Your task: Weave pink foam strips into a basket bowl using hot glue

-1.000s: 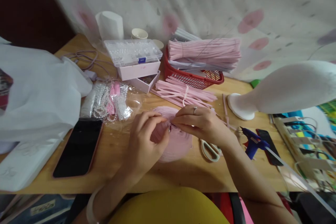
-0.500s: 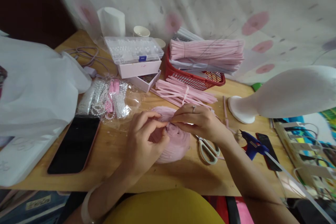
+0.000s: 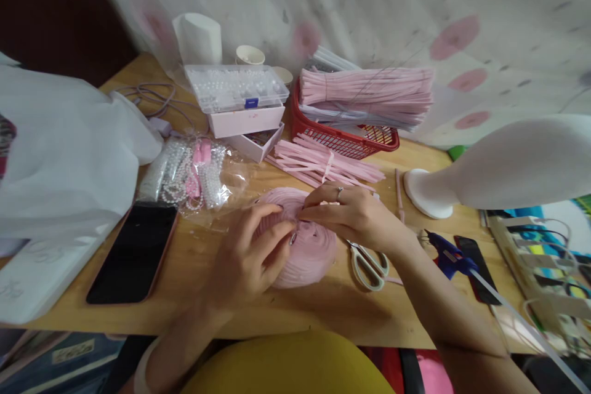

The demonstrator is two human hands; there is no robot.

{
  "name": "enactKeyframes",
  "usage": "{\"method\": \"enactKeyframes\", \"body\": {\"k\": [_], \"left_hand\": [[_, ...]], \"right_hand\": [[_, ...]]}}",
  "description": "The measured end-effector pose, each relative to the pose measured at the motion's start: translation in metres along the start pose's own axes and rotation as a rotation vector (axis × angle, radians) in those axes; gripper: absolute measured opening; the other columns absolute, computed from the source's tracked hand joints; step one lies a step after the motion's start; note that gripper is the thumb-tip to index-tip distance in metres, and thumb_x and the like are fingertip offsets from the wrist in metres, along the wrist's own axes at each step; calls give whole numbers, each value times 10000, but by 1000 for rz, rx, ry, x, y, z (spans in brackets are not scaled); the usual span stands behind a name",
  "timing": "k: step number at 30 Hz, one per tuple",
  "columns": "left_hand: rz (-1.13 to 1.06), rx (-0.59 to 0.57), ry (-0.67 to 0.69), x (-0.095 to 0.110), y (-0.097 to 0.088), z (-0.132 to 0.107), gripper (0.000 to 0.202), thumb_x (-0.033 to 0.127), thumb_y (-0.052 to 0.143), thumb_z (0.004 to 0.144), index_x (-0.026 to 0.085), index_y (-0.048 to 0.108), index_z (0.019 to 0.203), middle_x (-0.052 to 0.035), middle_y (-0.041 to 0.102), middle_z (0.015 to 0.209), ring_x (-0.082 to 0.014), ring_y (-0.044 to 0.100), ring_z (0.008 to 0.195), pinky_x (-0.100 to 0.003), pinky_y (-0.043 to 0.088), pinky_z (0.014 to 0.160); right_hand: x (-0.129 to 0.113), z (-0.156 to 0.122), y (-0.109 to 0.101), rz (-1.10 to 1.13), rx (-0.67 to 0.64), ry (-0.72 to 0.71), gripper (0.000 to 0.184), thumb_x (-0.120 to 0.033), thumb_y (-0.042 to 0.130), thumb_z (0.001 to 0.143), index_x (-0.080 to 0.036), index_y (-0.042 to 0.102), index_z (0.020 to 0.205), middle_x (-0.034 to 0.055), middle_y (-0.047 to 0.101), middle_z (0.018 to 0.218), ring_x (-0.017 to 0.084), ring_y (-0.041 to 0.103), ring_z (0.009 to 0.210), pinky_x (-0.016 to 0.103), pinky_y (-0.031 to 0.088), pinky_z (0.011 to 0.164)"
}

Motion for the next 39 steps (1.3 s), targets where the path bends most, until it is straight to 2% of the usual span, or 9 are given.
{"method": "enactKeyframes", "body": {"k": [6,10,15,21,27,32,34,37,39], "left_hand": [[136,-5,131,14,-2,1,214,63,610,885,98,652,1091,-135,612,1111,-244,590,1038,-391,539,936],[204,10,159,20,-3,1,235,57,623,876,93,652,1107,-137,626,1105,-245,604,1026,-389,568,916],[226,-3,146,20,2,-2,253,62,653,856,90,656,1107,-154,638,1115,-265,617,1039,-421,586,912],[232,21,178,23,-1,-1,226,42,623,860,94,661,1077,-153,642,1081,-257,627,1016,-404,593,896],[264,-40,222,17,0,3,186,118,569,916,160,671,1065,-130,670,1103,-256,659,1034,-394,600,867],[237,-92,283,13,-3,3,155,130,567,924,188,662,1031,-109,697,1135,-254,674,1070,-408,596,893],[168,-95,233,9,-6,7,153,104,578,917,187,651,1022,-100,704,1123,-228,682,1029,-388,593,888],[1,-69,7,-9,-12,19,107,111,576,920,194,634,956,-63,698,1036,-172,683,975,-326,585,872],[-49,-70,-104,-17,-9,26,59,151,608,895,194,639,920,-63,683,1027,-179,680,1002,-333,584,885]], "right_hand": [[2,-3,-3,-60,-20,85,312,-50,430,1012,-142,690,1157,137,728,1083,197,707,974,341,592,792],[-9,-10,-13,-75,59,139,231,-134,533,1007,-148,692,1175,138,716,1096,212,694,996,354,588,821],[-22,-18,-4,-265,56,131,219,-240,583,1006,-165,710,1166,149,715,1112,238,694,980,355,594,745],[-18,-23,2,-354,49,124,210,-214,583,1003,-143,706,1158,140,727,1095,244,698,935,357,586,719],[-24,-20,3,-492,13,24,208,-202,602,993,-167,695,1175,136,727,1119,250,692,957,375,576,758],[-21,-21,1,-481,-1,48,247,-162,546,1011,-181,683,1216,143,719,1130,243,695,959,378,576,760],[-19,-21,1,-453,6,71,262,-188,498,1036,-181,680,1224,140,716,1120,213,696,910,319,565,687],[-18,-22,4,-421,33,79,287,-231,456,1056,-179,681,1225,137,709,1116,185,694,866,268,537,611],[-19,-24,4,-415,67,86,279,-230,471,1050,-169,685,1218,140,710,1109,194,697,850,277,534,596]]}}
Point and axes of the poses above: each hand's wrist, its own z-axis towards the middle knuckle, its own y-axis out of the palm, x = y × z, the point moved 10 cm from there along z, towards the middle knuckle
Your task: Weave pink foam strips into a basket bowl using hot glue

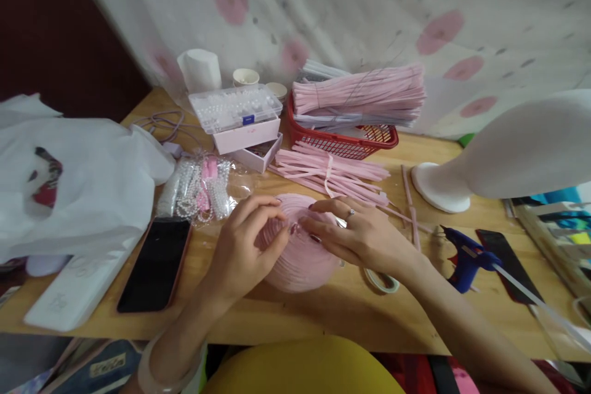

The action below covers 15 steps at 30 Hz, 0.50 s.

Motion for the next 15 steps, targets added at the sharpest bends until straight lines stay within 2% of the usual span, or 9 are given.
{"method": "enactKeyframes", "body": {"k": [3,7,11,15], "left_hand": [[14,-12,-44,-2,6,6,69,179,663,836,184,659,905,-79,679,1068,-212,674,1049,-378,578,919],[6,22,-59,-2,6,2,80,140,651,858,187,688,911,-59,699,1043,-183,682,1004,-348,578,896],[29,70,-8,4,4,-2,141,95,648,860,191,714,939,-44,712,1005,-169,685,945,-340,578,851],[96,153,107,18,-1,-5,182,47,662,846,187,707,954,-38,704,969,-166,670,909,-341,570,827]], "right_hand": [[3,-3,1,54,24,68,280,-214,482,1042,-161,686,1226,146,704,1126,200,700,828,295,541,594],[6,-8,3,181,61,184,275,-222,494,1039,-153,693,1216,154,691,1142,209,690,911,334,576,716],[3,-12,5,267,167,293,271,-204,505,1026,-146,687,1217,162,671,1137,245,667,996,401,573,808],[3,-19,4,352,329,487,206,-160,556,997,-188,698,1143,113,674,1094,219,652,984,389,547,826]]}}
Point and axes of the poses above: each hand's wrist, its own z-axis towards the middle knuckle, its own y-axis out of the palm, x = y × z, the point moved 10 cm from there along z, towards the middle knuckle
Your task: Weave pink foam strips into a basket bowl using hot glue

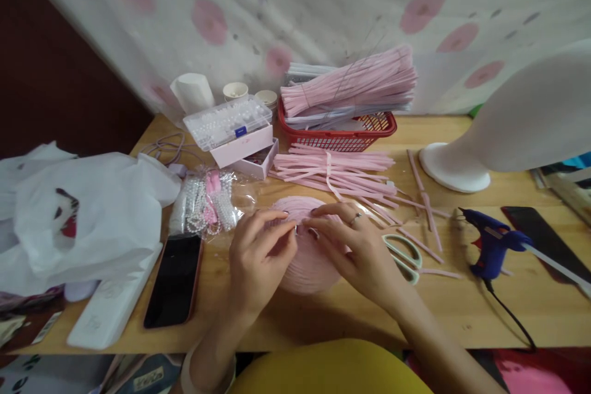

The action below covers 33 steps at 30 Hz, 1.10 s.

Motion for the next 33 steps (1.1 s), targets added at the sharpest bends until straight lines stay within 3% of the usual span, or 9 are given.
{"method": "enactKeyframes", "body": {"k": [3,6,10,16,20,23,26,33], "left_hand": [[80,74,150,18,-8,-2,243,21,717,805,184,706,985,-32,684,957,-170,654,916,-407,548,928],[111,111,214,27,-13,-6,282,21,735,792,212,703,998,-4,645,952,-144,635,919,-449,489,1065],[114,130,240,30,-18,-11,276,26,716,796,247,697,960,16,578,955,-123,597,913,-459,427,1158],[105,135,264,34,-23,-16,238,55,708,803,245,688,944,10,542,958,-130,573,914,-478,420,1173],[45,133,240,37,-23,-14,200,60,688,837,238,684,930,17,553,947,-113,589,899,-495,441,1171],[-76,118,204,37,-20,-11,172,80,654,876,193,676,1003,-6,608,950,-126,625,888,-534,505,1117],[-201,107,118,32,-18,-7,160,138,671,897,144,670,1057,-37,662,940,-140,654,869,-505,568,1048],[-288,48,78,34,-15,-4,135,81,597,925,169,670,997,-20,714,877,-122,671,831,-473,555,1068]], "right_hand": [[-2,-4,-8,76,137,101,131,-153,622,963,-204,696,1059,69,685,1032,185,652,957,338,533,819],[-6,-6,-14,168,197,151,139,-140,650,943,-214,676,1058,37,688,1011,158,651,978,302,522,858],[-8,-8,-15,323,187,181,177,-117,644,940,-234,651,1073,12,681,1031,131,648,1014,265,514,910],[7,-17,-10,596,201,339,171,-181,688,931,-257,586,1045,-11,645,1048,128,624,1029,270,504,938],[-9,-13,-4,597,119,226,95,-132,588,979,-224,607,986,-4,662,1029,105,626,970,239,507,873],[-16,-13,-10,526,193,141,142,-70,547,968,-206,584,989,2,649,979,100,626,911,239,520,826],[-27,-12,-18,338,262,24,196,-10,542,931,-183,583,1013,26,647,980,113,630,948,249,524,851],[-39,-14,-25,232,266,-112,257,46,531,885,-143,584,1051,68,638,1019,146,604,949,310,528,857]]}}
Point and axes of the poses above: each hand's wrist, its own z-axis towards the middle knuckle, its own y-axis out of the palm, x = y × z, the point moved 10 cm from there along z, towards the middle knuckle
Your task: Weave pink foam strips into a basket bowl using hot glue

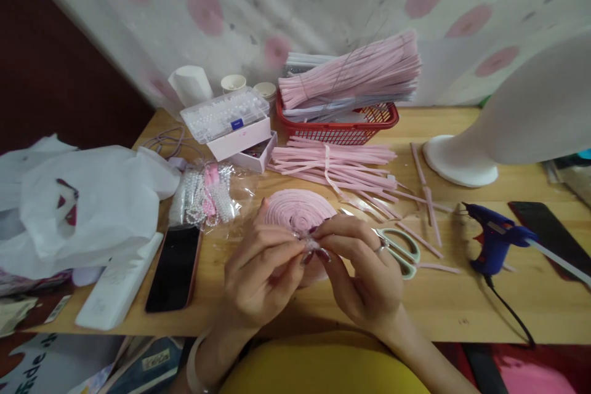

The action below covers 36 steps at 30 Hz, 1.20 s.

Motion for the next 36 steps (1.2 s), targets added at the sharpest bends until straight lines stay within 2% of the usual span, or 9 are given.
{"method": "enactKeyframes", "body": {"k": [5,9,13,16,19,21,26,31,36], "left_hand": [[57,11,28,6,0,-1,132,99,571,937,168,661,1004,-22,716,867,-124,680,840,-525,501,1130],[63,5,10,4,-1,-1,120,94,563,935,166,649,977,-12,705,862,-115,677,839,-529,464,1165],[97,-1,-11,-1,-2,-4,144,51,605,892,161,650,973,-8,688,842,-118,662,828,-515,490,1134],[120,12,-10,-6,-3,-6,160,27,629,866,164,647,946,0,687,820,-118,651,803,-495,514,1100],[155,25,-11,-13,-5,-8,96,125,659,878,178,653,958,-8,697,832,-137,650,799,-484,534,1054],[183,34,-18,-19,-8,-10,135,195,660,877,173,653,1011,-27,699,869,-158,652,822,-475,546,1011],[240,-7,-23,-30,-7,-15,257,190,680,844,141,643,1093,-69,688,955,-195,656,914,-445,548,953],[233,-34,-17,-34,-3,-15,289,180,707,832,129,637,1109,-79,678,988,-209,647,973,-456,538,1008],[237,-68,-41,-40,3,-14,316,240,716,878,132,623,1160,-96,675,1042,-215,635,1013,-406,556,946]], "right_hand": [[1,-1,-2,-34,8,10,244,46,533,879,-147,587,1018,67,647,977,158,592,901,337,522,799],[5,1,-3,-50,-13,37,207,12,563,898,-165,608,994,53,663,962,155,611,889,332,531,790],[13,5,-4,-60,-36,86,147,-65,662,902,-196,669,967,45,672,1007,149,662,907,301,558,801],[26,11,-5,-45,-57,121,138,-111,711,892,-229,697,963,41,676,1032,174,674,951,330,575,830],[40,21,2,-27,-158,106,113,-155,705,912,-247,708,977,53,666,1082,200,663,1011,369,583,850],[48,26,12,-47,-259,56,113,-158,672,935,-244,715,994,71,650,1140,203,658,1023,378,586,845],[60,31,28,-110,-419,-17,150,-148,593,982,-224,709,1040,99,623,1202,199,649,1034,389,580,866],[59,33,36,-91,-506,-15,154,-115,559,984,-188,692,1014,116,624,1173,203,639,1047,383,567,871],[64,36,40,-9,-558,75,190,-79,561,949,-196,693,1020,94,646,1115,200,652,1054,384,558,902]]}}
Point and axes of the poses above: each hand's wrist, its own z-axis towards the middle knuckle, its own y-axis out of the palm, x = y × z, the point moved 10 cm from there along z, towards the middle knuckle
